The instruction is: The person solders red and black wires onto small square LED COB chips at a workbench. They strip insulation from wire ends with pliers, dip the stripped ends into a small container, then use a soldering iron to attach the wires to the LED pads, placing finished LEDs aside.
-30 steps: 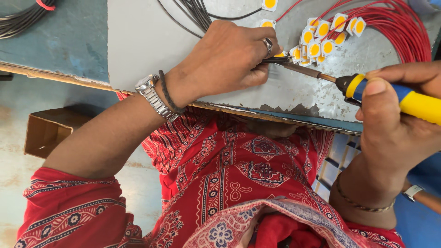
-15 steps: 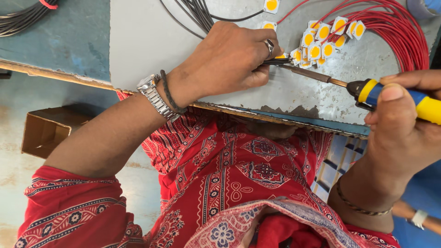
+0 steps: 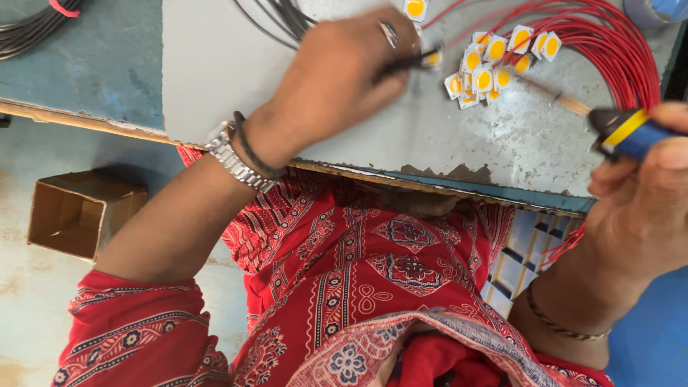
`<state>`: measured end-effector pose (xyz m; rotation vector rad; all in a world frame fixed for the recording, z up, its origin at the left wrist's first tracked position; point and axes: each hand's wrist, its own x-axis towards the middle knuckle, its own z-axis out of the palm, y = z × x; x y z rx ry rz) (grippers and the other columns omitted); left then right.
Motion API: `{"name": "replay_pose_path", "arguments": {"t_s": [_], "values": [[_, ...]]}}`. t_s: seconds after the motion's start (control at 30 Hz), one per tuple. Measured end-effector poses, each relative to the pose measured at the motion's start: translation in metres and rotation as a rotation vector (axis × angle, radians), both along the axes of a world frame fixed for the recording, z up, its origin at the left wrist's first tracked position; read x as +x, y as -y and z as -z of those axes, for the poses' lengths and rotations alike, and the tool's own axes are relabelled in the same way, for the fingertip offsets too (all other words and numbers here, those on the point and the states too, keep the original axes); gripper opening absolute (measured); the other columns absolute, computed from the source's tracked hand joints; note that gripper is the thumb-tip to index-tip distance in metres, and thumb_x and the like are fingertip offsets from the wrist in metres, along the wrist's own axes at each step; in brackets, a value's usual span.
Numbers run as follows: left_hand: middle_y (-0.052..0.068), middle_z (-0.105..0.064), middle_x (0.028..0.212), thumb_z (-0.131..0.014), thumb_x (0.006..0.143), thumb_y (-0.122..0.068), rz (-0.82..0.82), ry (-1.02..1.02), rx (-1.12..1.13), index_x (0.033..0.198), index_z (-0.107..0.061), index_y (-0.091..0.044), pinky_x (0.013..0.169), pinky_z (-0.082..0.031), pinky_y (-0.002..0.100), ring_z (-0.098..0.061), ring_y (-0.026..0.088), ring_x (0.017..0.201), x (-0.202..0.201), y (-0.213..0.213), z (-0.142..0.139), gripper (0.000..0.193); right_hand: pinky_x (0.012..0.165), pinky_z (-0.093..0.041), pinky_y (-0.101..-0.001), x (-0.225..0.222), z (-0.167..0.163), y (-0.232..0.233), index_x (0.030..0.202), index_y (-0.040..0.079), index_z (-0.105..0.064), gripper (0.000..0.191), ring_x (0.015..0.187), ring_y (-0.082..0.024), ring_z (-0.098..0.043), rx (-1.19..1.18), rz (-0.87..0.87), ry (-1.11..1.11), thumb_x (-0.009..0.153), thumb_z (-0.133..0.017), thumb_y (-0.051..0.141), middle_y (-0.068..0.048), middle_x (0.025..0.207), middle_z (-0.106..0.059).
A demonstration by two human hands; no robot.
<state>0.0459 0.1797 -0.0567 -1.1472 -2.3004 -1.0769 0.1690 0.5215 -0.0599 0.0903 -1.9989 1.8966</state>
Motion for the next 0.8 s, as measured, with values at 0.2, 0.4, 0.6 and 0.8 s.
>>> {"name": "replay_pose_path", "arguments": {"t_s": [0.2,0.4,0.6,0.8], "values": [[0.015,-0.064,0.075,-0.081,0.094,-0.01,-0.18,0.305,0.045,0.093,-0.067,0.001,0.063,-0.049,0.042,-0.065,0.03,0.067,-0.004,0.004,0.0,0.018,0.086,-0.065,-0.0433,-0.032,-0.006,0.034,0.125,0.004,-0.062,0.024,0.108,-0.03,-0.075,0.018,-0.306,-0.154,0.115,-0.057,0.026,-0.01,0.144,-0.055],[0.014,-0.068,0.103,-0.072,0.103,-0.003,-0.064,0.152,0.048,0.099,-0.064,0.003,0.078,-0.051,0.041,-0.066,0.033,0.089,0.0,0.005,-0.006,0.011,0.118,-0.05,-0.0503,-0.061,-0.024,0.08,0.133,0.006,-0.046,0.033,0.134,-0.034,-0.065,0.537,-0.369,-0.15,0.109,-0.069,0.001,-0.017,0.142,-0.059],[0.013,-0.064,0.104,-0.072,0.105,-0.001,-0.1,0.108,0.198,0.111,-0.066,0.003,0.076,-0.051,0.038,-0.065,0.03,0.086,0.008,0.004,-0.016,0.009,0.134,-0.012,-0.0584,-0.085,-0.024,0.085,0.134,0.013,-0.051,0.055,0.109,-0.025,-0.069,0.998,-0.462,-0.206,0.088,-0.071,-0.009,-0.009,0.146,-0.069],[0.014,-0.064,0.094,-0.077,0.109,-0.004,0.068,0.25,0.223,0.115,-0.07,0.001,0.066,-0.049,0.035,-0.064,0.027,0.074,0.005,0.014,-0.017,0.011,0.128,-0.032,-0.0533,-0.101,-0.01,0.096,0.131,0.012,-0.05,0.054,0.114,-0.032,-0.068,0.916,-0.371,-0.326,0.089,-0.078,-0.007,-0.007,0.121,-0.068]]}}
